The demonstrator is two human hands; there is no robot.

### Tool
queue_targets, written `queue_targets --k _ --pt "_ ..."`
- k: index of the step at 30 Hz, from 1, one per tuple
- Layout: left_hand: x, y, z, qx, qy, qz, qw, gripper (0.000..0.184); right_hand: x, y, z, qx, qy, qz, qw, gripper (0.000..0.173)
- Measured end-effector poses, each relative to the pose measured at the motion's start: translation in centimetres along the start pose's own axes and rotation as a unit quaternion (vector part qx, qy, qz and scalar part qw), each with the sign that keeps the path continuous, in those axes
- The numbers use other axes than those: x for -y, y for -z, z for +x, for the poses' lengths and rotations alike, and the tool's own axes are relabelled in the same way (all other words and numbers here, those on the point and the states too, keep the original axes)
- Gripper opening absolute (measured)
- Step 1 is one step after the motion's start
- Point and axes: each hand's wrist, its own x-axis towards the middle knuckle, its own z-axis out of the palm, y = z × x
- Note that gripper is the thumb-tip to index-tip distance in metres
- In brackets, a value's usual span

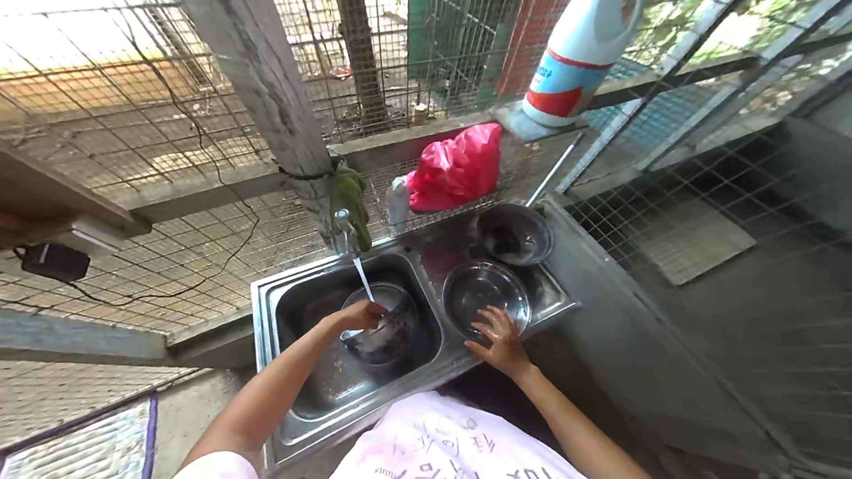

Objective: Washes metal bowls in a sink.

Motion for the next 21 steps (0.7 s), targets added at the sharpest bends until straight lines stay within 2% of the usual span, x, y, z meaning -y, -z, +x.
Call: queue_targets --k 3,6,9,14,16,18,21 --pt "-0.1 1.1 0.2 0.019 0.015 -0.01 1.0 0.04 2.2 -0.5 1.9 -0.028 0.031 0.03 0.999 0.044" --pt "-0.5 2.6 0.2 0.004 0.026 0.011 1.0 0.046 4.5 -1.7 3.6 -0.028 0.059 0.075 0.995 0.041" --pt "-1.1 4.5 0.0 -0.052 0.039 0.024 0.998 0.051 6.8 -2.9 5.4 0.001 0.069 0.124 0.99 0.037" --pt "0.0 5.9 0.4 -0.148 0.05 -0.053 0.986 0.049 10.4 -4.9 8.8 0.016 0.108 0.167 0.98 0.031" --pt "-0.8 5.7 -0.2 -0.176 0.064 -0.123 0.975 0.054 12.2 -5.5 10.5 0.051 0.058 0.17 0.982 0.032" --pt "-2.0 5.3 -0.8 -0.2 0.061 -0.185 0.96 0.06 14.0 -5.9 12.9 0.102 -0.041 0.179 0.978 0.033" --pt "-2.4 4.2 -0.7 -0.238 0.052 -0.235 0.941 0.067 15.0 -7.1 17.6 0.198 -0.223 0.261 0.918 0.033"
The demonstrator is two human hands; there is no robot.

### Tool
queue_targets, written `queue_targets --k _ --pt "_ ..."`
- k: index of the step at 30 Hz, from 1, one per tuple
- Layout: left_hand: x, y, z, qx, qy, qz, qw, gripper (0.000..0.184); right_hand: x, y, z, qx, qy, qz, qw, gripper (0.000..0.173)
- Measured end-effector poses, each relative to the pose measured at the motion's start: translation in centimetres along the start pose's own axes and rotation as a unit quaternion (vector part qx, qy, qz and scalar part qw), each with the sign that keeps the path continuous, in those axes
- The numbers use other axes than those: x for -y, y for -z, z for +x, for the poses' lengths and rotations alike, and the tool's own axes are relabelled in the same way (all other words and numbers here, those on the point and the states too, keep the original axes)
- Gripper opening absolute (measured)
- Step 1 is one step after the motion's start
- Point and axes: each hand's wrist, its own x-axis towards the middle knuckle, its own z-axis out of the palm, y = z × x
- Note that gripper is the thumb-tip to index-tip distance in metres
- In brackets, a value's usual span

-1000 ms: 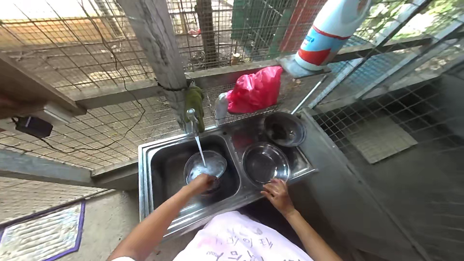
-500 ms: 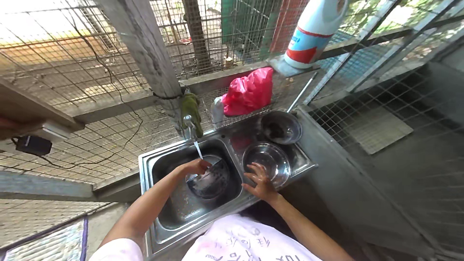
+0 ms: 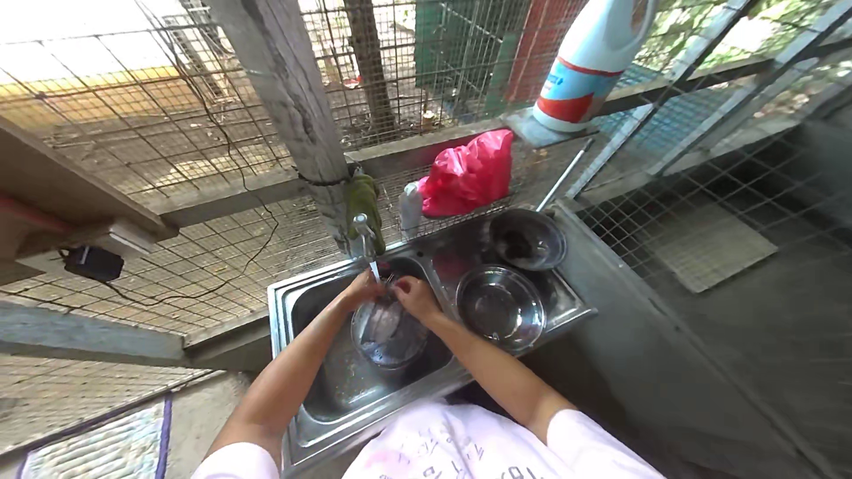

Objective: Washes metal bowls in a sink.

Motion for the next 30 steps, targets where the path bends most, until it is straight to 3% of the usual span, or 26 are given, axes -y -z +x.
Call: queue_targets --k 3,9,14,19,23,26,30 --pt "-0.3 -1.0 -0.4 -0.049 0.012 0.008 0.999 0.068 0.4 -0.9 3.1 0.002 -0.096 0.069 0.993 0.03" --pt "-1.2 -1.0 -1.3 -0.076 0.008 -0.07 0.995 0.073 1.9 -1.0 4.0 -0.035 -0.115 0.15 0.981 0.025" --pt "-0.4 -2.0 -1.2 -0.109 -0.014 -0.058 0.992 0.065 3.1 -1.1 3.8 -0.013 -0.076 -0.026 0.997 0.028" --pt "-0.9 -3.3 -1.2 -0.122 -0.024 0.145 0.982 0.043 3.9 -0.5 3.6 0.006 -0.112 -0.131 0.985 0.04" --pt "-3.8 -1.8 -2.7 -0.151 0.038 0.19 0.969 0.051 -0.8 0.9 3.2 -0.047 -0.139 -0.091 0.985 0.063" --pt "-4.3 0.2 -2.7 -0.167 -0.009 0.152 0.974 0.048 -5.1 1.0 1.6 -0.016 -0.17 -0.078 0.982 0.055" --pt "-4.1 -0.4 -2.6 -0.169 0.033 0.143 0.975 0.032 -7.9 -0.8 -0.5 -0.019 -0.16 -0.074 0.984 0.055"
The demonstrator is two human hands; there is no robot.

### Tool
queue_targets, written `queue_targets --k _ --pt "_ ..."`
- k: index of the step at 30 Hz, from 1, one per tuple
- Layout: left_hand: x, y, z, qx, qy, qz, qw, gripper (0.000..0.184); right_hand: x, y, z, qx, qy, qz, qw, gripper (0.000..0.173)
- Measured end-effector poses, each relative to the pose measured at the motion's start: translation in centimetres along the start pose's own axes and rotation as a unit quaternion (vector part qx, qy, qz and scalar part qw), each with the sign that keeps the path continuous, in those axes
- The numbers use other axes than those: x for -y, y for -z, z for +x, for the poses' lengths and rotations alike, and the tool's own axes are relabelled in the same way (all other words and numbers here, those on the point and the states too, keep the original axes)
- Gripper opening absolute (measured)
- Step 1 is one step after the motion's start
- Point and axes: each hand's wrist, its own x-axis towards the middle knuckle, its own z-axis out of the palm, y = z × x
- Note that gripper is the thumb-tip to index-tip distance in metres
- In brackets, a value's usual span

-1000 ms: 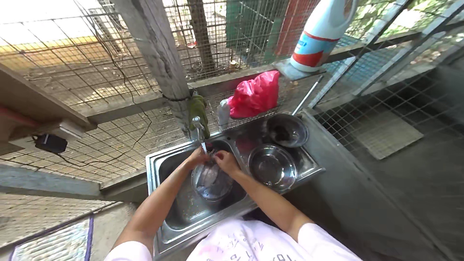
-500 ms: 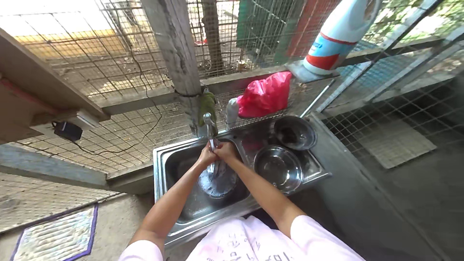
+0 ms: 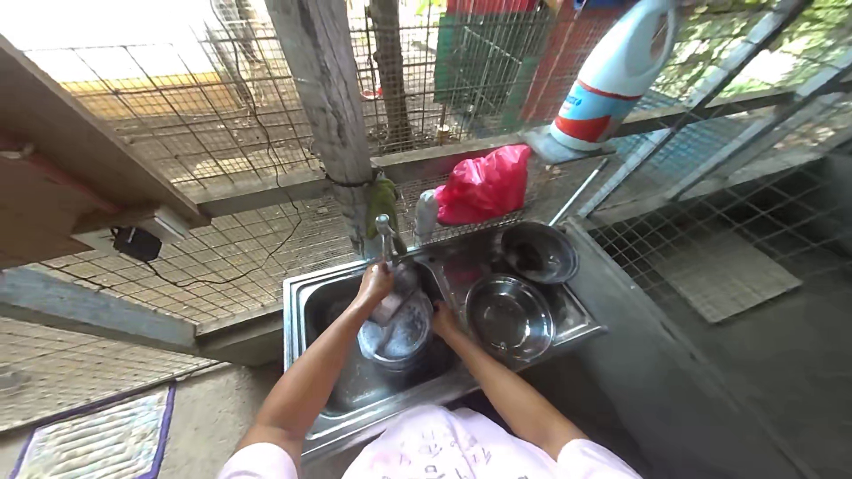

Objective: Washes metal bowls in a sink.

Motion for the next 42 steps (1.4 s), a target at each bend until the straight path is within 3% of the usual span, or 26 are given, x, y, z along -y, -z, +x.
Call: queue_targets --k 1,3,6,8,10,12,14,16,19,20,21,23,24,28,30,32,36,38,42 --pt "0.6 -0.3 0.1 -0.013 -0.006 -0.001 1.0 0.029 0.4 -0.1 -0.8 -0.028 0.03 0.0 0.999 0.056" --pt "2.1 -0.8 0.2 -0.045 -0.035 -0.027 0.998 0.026 1.7 -0.4 -2.6 -0.113 0.176 0.007 0.978 0.05" --pt "3.6 -2.1 -0.4 -0.072 -0.04 -0.138 0.987 0.031 5.0 -2.3 -4.0 -0.17 0.426 -0.002 0.889 0.041" --pt "4.0 -2.9 -1.5 -0.114 -0.031 -0.243 0.963 0.03 7.4 -3.3 -4.0 -0.159 0.466 -0.024 0.87 0.04" --pt "4.4 -3.0 -2.6 -0.173 -0.034 -0.338 0.925 0.025 9.7 -2.7 -2.6 -0.143 0.403 -0.013 0.904 0.038" --pt "5.2 -2.6 -3.3 -0.228 -0.043 -0.405 0.884 0.02 11.9 -0.4 -0.2 -0.088 0.266 0.037 0.959 0.036" --pt "5.8 -2.3 -3.8 -0.252 -0.045 -0.431 0.865 0.021 13.3 0.9 1.5 -0.027 0.161 0.052 0.985 0.04" --pt "6.0 -2.2 -3.8 -0.257 -0.04 -0.432 0.863 0.024 13.7 -0.5 0.1 -0.031 0.224 -0.02 0.974 0.041" --pt "5.7 -2.3 -3.7 -0.253 -0.027 -0.434 0.864 0.026 12.4 -5.3 -1.7 -0.144 0.44 -0.114 0.879 0.047" --pt "5.8 -2.1 -3.8 -0.251 -0.022 -0.434 0.865 0.026 12.2 -5.7 -1.8 -0.158 0.451 -0.115 0.871 0.047" --pt "6.0 -1.9 -3.8 -0.249 -0.021 -0.431 0.867 0.025 12.4 -5.0 -1.9 -0.127 0.413 -0.112 0.895 0.05" --pt "6.9 -1.1 -3.9 -0.241 -0.029 -0.425 0.872 0.026 12.8 -1.7 -0.6 -0.03 0.276 -0.03 0.96 0.051" --pt "7.3 -0.7 -3.9 -0.233 -0.029 -0.425 0.874 0.026 12.1 -0.4 1.0 -0.002 0.228 0.051 0.972 0.046" --pt "9.2 1.0 -1.4 -0.208 -0.031 -0.441 0.873 0.03 7.2 2.5 3.6 0.079 0.088 0.321 0.94 0.049" --pt "10.2 1.6 1.0 -0.203 -0.002 -0.379 0.903 0.028 6.1 2.1 2.6 0.064 0.08 0.357 0.928 0.045" --pt "10.2 2.3 3.4 -0.121 0.064 -0.29 0.947 0.042 6.7 1.5 0.3 0.015 0.081 0.353 0.932 0.04" --pt "4.8 1.2 5.2 -0.001 0.089 -0.111 0.99 0.052 8.9 -0.5 -2.8 -0.092 0.102 0.282 0.949 0.034" --pt "0.5 -0.5 3.7 -0.017 0.066 0.039 0.997 0.047 9.3 -0.9 -2.8 -0.126 0.104 0.262 0.951 0.034" --pt "-4.0 -4.2 -0.4 -0.086 -0.036 0.171 0.981 0.055 9.3 0.0 -3.3 -0.138 0.083 0.332 0.929 0.031"
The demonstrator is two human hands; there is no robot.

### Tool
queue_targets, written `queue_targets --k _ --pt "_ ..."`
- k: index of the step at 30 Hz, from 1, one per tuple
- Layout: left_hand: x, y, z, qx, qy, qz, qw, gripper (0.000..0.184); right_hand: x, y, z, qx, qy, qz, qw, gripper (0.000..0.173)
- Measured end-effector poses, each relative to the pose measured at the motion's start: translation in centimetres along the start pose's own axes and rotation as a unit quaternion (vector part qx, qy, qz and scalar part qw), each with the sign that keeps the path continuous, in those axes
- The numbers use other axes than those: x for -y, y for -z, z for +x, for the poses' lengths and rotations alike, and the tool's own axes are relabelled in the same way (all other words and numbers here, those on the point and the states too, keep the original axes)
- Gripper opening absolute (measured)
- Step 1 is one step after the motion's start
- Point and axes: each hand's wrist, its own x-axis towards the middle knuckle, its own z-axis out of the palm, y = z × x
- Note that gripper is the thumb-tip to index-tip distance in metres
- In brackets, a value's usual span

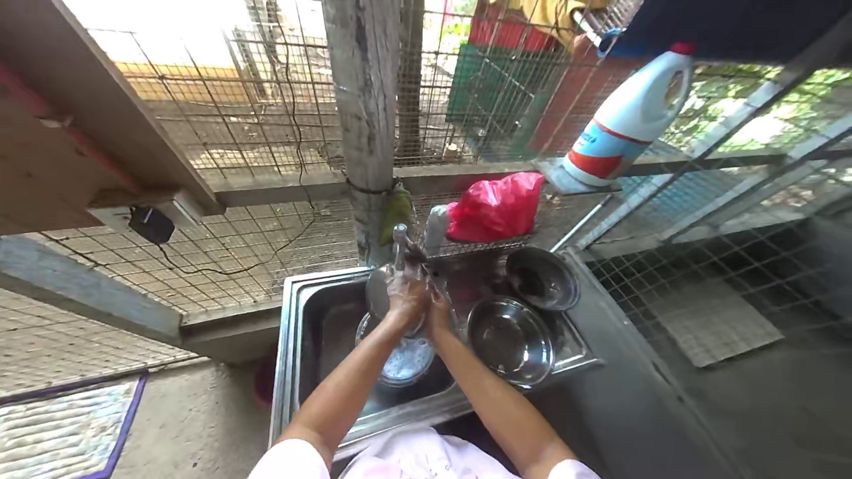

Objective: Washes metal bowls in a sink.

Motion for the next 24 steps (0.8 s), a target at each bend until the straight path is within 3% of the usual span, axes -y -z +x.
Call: queue_targets --k 4,7,9,12,15,19,24 --pt "4.7 2.0 3.1 0.034 0.108 -0.212 0.971 0.038 0.6 0.4 -1.8 -0.034 -0.042 0.037 0.998 0.034" --pt "5.8 2.0 4.3 0.016 0.117 -0.218 0.969 0.035 1.3 0.0 -1.5 -0.041 -0.062 0.061 0.995 0.036" --pt "3.4 1.0 2.3 -0.014 0.055 -0.172 0.983 0.041 0.4 -0.4 -0.2 -0.036 -0.07 0.062 0.995 0.038" --pt "1.7 -1.3 0.5 -0.021 -0.111 -0.086 0.99 0.044 -0.2 -0.2 0.6 -0.039 -0.072 0.066 0.994 0.036" --pt "5.1 -0.6 1.3 -0.035 -0.206 -0.194 0.958 0.033 0.0 0.6 0.6 -0.031 -0.09 0.148 0.984 0.033" --pt "11.1 -0.9 3.9 -0.048 -0.06 -0.33 0.941 0.041 1.1 1.1 0.4 -0.039 -0.134 0.228 0.964 0.035" --pt "11.3 -6.5 1.6 -0.128 0.039 -0.594 0.793 0.052 2.2 0.5 1.8 -0.083 -0.156 0.239 0.955 0.037"
